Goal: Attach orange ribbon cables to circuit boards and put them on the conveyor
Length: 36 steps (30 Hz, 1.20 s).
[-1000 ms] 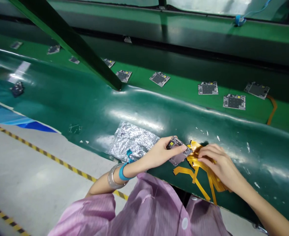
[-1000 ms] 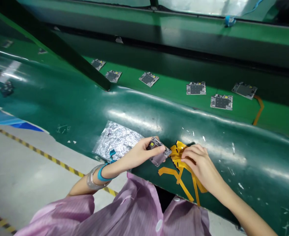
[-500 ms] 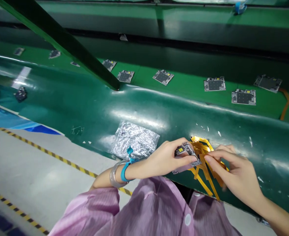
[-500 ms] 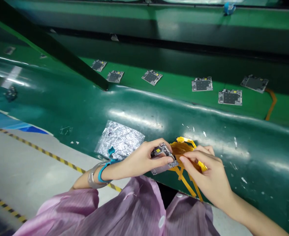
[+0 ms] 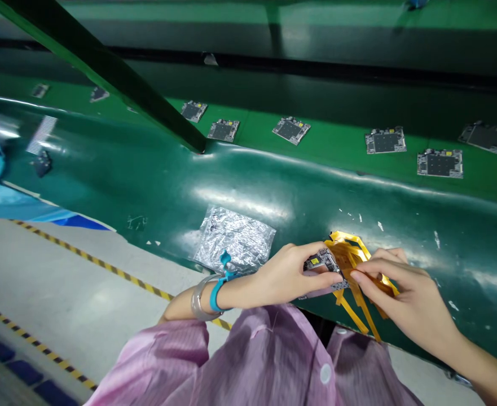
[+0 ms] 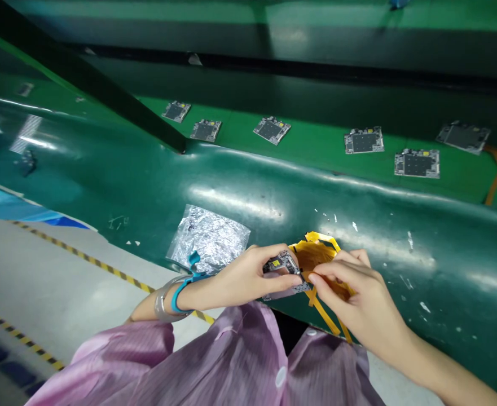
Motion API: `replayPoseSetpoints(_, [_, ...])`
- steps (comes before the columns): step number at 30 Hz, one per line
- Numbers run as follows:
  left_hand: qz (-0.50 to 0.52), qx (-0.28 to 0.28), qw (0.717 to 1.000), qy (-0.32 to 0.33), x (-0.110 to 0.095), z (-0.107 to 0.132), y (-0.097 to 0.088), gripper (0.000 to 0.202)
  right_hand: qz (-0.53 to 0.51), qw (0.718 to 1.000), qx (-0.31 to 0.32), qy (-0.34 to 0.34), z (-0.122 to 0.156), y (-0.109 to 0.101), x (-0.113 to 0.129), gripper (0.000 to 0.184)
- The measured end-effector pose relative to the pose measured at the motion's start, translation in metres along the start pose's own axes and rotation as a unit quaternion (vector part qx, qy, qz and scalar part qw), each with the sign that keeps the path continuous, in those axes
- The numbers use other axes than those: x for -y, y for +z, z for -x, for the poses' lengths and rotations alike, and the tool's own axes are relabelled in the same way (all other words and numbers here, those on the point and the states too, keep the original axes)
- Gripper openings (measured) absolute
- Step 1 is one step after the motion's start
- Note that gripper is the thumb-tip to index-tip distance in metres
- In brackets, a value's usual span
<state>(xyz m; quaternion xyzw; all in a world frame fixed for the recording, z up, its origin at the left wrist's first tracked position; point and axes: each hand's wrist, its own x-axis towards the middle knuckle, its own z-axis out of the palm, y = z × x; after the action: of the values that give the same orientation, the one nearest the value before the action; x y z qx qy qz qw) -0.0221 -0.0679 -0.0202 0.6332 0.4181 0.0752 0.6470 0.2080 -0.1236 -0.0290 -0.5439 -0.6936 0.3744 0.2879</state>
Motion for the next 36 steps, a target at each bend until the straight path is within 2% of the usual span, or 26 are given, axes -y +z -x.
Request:
replayPoseSetpoints(3, [0.001,0.0,1.0,0.001,0.001,-0.002,0.003,0.032,0.014,1.0,0.025,-0.009,-0.002,-0.003,0.002,0.02])
replayPoseSetpoints(7, [0.016,-0.018,1.0,0.003,0.003,-0.008,0.006,0.025,0.022,1.0,0.021,-0.004,-0.003,-0.002,0.004,0.022])
replayPoseSetpoints(9, [0.031,-0.012,0.999,-0.001,0.005,-0.012,0.007,0.028,0.019,0.999,0.025,0.008,-0.002,-0.002,0.002,0.023])
replayPoseSetpoints(13, [0.077,0.009,0.997,-0.009,0.009,-0.016,0.004,0.039,-0.015,0.997,0.045,0.057,0.0,-0.003,-0.005,0.031])
replayPoseSetpoints(16, [0.075,0.002,0.997,-0.009,0.01,-0.018,0.003,0.045,-0.058,0.991,0.045,0.112,-0.002,-0.002,-0.01,0.035])
replayPoseSetpoints(21, [0.027,-0.037,0.999,-0.021,0.009,-0.02,-0.001,0.05,-0.125,0.969,0.136,0.162,-0.02,0.005,-0.011,0.021])
replayPoseSetpoints(24, [0.05,-0.129,0.99,-0.001,0.014,-0.023,-0.007,0.036,-0.121,0.978,0.07,0.153,-0.05,-0.002,-0.019,0.022])
replayPoseSetpoints(26, [0.086,-0.201,0.975,0.029,0.02,-0.026,-0.012,0.04,-0.103,0.983,-0.002,0.153,-0.082,-0.017,-0.032,0.028])
replayPoseSetpoints(28, [0.114,-0.237,0.964,0.049,0.026,-0.027,-0.016,0.041,-0.077,0.981,-0.08,0.158,-0.119,-0.038,-0.052,0.044])
replayPoseSetpoints(30, [0.127,-0.236,0.962,0.055,0.03,-0.028,-0.018,0.039,-0.035,0.97,-0.17,0.171,-0.152,-0.061,-0.078,0.059])
replayPoseSetpoints(32, [0.128,-0.225,0.964,0.055,0.034,-0.028,-0.016,0.039,0.022,0.945,-0.259,0.197,-0.172,-0.081,-0.104,0.072])
replayPoseSetpoints(34, [0.122,-0.206,0.969,0.054,0.037,-0.028,-0.012,0.04,0.07,0.92,-0.315,0.224,-0.177,-0.094,-0.127,0.09])
replayPoseSetpoints(36, [0.111,-0.185,0.975,0.054,0.04,-0.03,-0.006,0.04,0.098,0.907,-0.334,0.239,-0.173,-0.1,-0.143,0.1])
